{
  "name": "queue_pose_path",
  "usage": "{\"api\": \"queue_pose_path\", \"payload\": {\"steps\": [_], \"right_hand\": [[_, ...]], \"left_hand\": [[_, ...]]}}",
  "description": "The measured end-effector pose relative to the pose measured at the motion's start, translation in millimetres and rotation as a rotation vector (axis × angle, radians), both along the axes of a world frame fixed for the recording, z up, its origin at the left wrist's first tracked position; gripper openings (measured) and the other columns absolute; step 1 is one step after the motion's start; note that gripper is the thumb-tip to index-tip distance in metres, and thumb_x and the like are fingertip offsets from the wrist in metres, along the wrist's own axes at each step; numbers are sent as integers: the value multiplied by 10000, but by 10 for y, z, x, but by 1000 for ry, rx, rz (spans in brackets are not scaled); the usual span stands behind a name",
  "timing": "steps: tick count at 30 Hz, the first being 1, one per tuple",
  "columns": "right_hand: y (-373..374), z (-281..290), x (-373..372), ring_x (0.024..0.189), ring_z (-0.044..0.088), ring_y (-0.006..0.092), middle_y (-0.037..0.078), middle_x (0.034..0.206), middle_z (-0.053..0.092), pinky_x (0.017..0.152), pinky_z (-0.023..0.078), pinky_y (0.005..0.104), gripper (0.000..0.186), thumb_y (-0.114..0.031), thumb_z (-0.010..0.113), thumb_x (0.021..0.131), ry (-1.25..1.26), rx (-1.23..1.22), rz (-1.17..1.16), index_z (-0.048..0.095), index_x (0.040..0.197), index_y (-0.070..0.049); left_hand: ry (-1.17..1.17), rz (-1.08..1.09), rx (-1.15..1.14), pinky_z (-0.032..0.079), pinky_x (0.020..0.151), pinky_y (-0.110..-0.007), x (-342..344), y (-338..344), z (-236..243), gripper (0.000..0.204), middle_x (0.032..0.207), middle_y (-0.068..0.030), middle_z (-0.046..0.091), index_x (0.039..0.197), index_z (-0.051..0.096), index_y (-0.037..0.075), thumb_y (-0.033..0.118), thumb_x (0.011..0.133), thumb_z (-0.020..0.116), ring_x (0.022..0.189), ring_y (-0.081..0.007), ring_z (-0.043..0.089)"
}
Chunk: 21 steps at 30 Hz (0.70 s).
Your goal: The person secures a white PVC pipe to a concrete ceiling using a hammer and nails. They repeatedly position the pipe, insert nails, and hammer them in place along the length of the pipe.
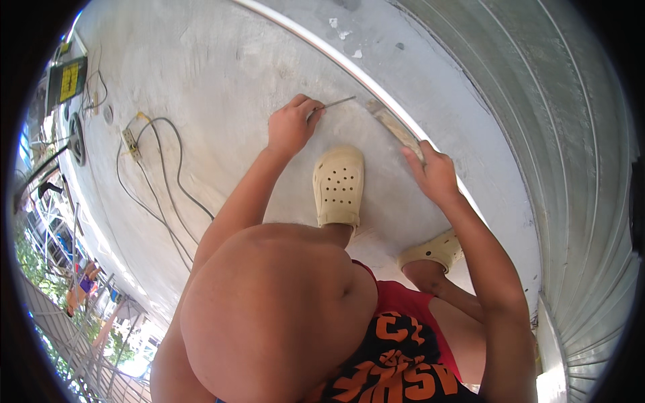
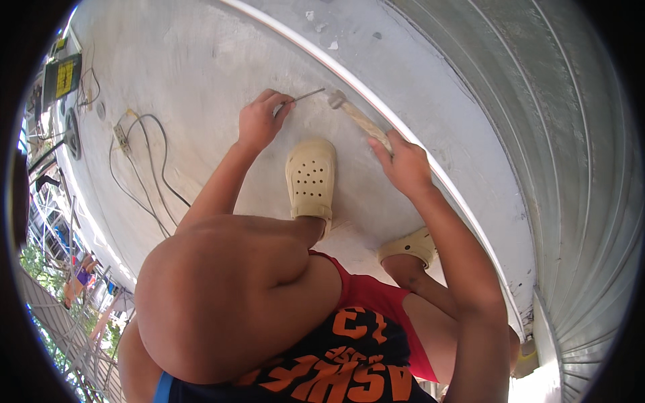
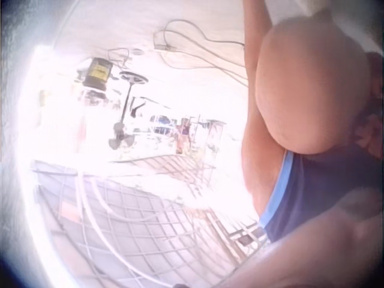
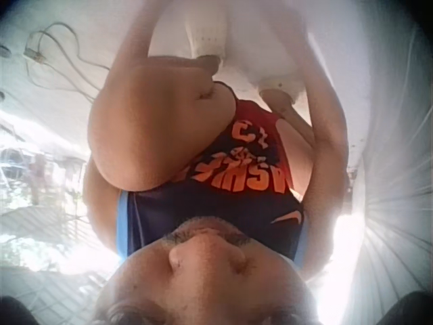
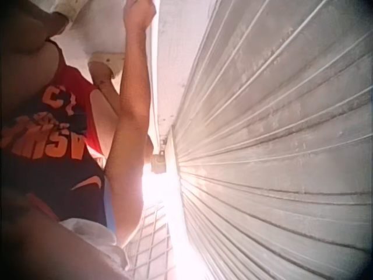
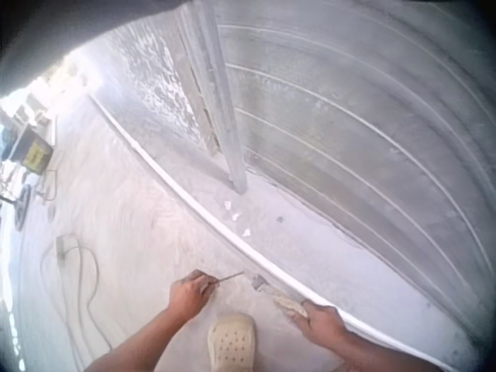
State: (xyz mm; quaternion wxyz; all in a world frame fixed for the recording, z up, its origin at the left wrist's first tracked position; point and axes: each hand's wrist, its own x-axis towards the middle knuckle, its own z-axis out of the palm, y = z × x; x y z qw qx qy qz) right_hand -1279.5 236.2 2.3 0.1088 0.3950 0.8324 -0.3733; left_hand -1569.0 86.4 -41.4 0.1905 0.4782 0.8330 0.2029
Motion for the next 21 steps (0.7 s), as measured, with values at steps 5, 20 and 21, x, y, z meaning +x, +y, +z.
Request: {"api": "queue_pose_path", "payload": {"steps": [5,20,21], "right_hand": [[350,169,578,718,670,444,220,739,678,676,534,517,425,-448,600,1027,-29,34,18,598,1010,-23],[1006,-189,1860,859,692,452,265,840,707,817,556,537,567,-552,491,1044,-300,55,-122,616,1051,1],[1006,-292,1916,866,690,454,267,844,707,824,555,537,576,-555,483,1046,-292,46,-133,620,1055,4]], "left_hand": [[-39,-100,62,534,625,-362,-83,191,344,95,948,-15,719,981,727,134,213,930,737,730,-247,687],[-442,-204,2,358,551,-211,116,1481,2005,187,791,63,646,1115,734,68,174,961,747,603,-21,384],[-445,-214,-15,365,557,-213,139,1550,2031,190,822,55,661,1118,733,66,181,967,740,610,-21,388]]}}
